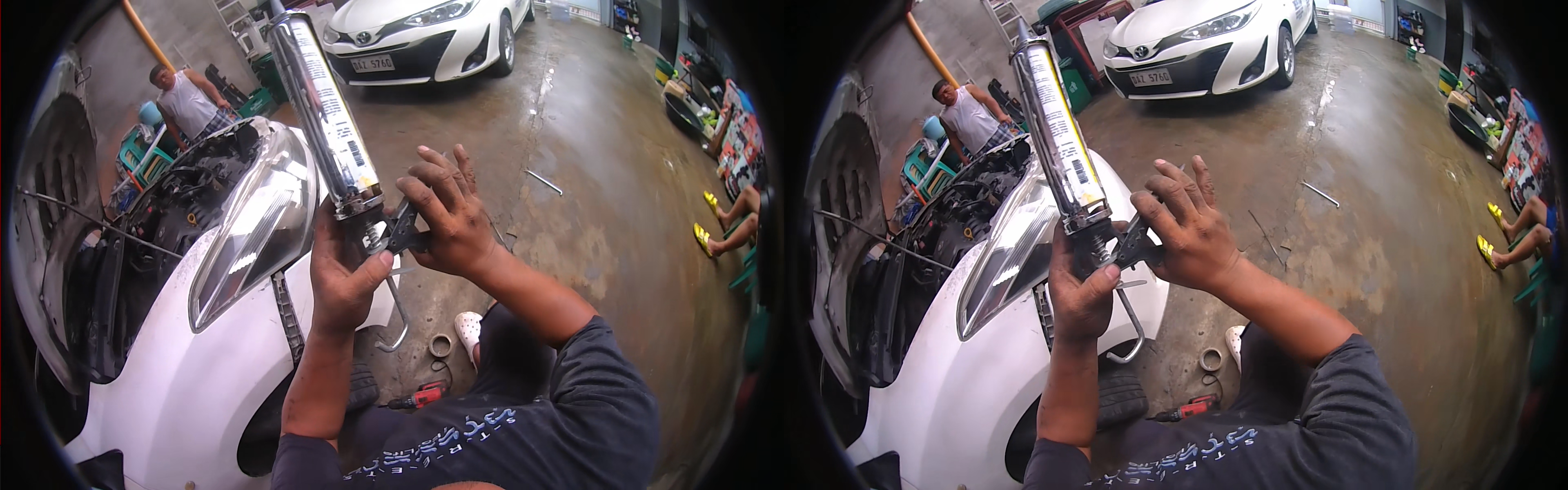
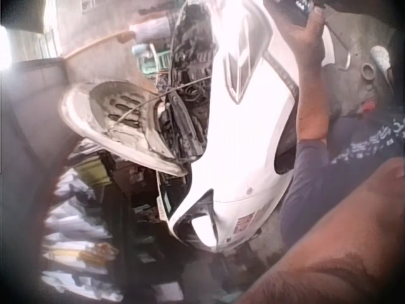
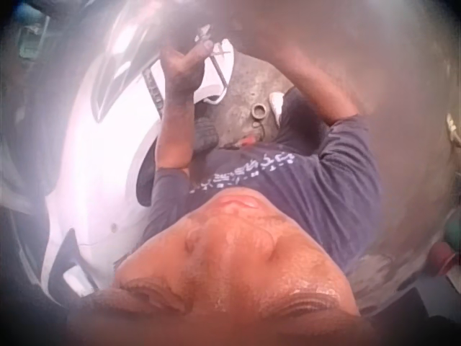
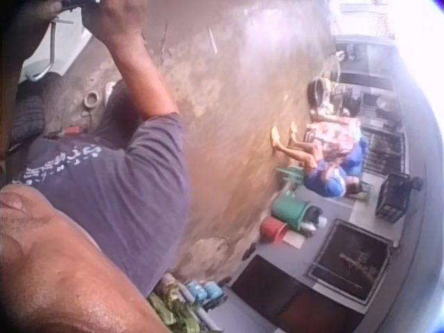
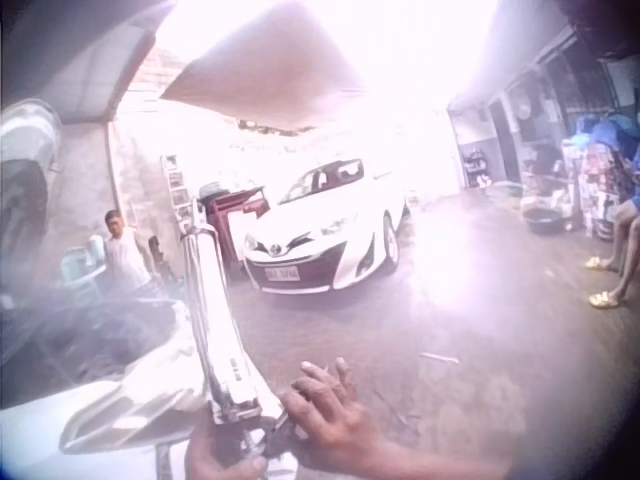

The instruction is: The person drills into a car's wheel well using a power drill, applies sealant to the detached bumper with a caulking gun, and presses the bumper into place by hand.

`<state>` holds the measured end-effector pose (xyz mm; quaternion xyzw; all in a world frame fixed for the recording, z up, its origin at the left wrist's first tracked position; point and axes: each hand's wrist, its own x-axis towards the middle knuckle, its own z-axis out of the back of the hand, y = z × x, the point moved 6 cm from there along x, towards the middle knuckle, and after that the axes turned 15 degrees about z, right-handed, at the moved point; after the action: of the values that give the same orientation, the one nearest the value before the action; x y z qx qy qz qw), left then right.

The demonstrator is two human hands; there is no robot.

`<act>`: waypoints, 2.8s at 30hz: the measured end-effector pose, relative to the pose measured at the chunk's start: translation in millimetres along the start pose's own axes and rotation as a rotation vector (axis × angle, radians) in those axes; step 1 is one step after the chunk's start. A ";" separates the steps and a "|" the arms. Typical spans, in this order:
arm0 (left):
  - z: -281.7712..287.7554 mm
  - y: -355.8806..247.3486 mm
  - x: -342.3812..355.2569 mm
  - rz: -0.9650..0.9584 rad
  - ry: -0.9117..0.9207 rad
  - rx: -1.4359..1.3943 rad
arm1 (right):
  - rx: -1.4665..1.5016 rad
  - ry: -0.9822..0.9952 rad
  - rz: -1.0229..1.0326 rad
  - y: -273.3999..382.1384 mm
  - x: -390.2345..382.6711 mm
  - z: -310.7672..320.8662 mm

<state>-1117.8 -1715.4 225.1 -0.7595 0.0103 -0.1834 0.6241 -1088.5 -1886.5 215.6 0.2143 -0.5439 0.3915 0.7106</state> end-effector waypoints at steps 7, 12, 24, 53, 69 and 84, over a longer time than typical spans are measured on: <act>9.8 4.9 -6.8 0.029 0.001 -0.037 | 0.064 0.004 0.107 2.7 9.6 7.4; 8.0 -3.9 -17.2 0.098 0.038 0.021 | 0.174 0.019 0.076 7.2 7.7 9.1; 92.9 59.5 -180.8 0.511 -0.452 0.799 | 1.549 0.093 -0.719 -6.0 -147.7 42.4; 103.4 167.5 -251.1 0.361 -0.870 0.190 | 1.156 0.742 -0.464 68.6 -142.4 13.5; 108.4 170.0 -253.1 0.389 -0.890 0.249 | 1.117 0.810 -0.380 61.4 -204.0 15.3; 107.5 174.7 -253.1 0.391 -0.894 0.237 | 1.064 0.790 -0.418 56.6 -225.1 12.1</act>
<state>-1285.2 -1590.5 -24.9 -0.6717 -0.1369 0.2801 0.6720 -1163.5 -1934.1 0.8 0.4753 0.0742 0.5085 0.7141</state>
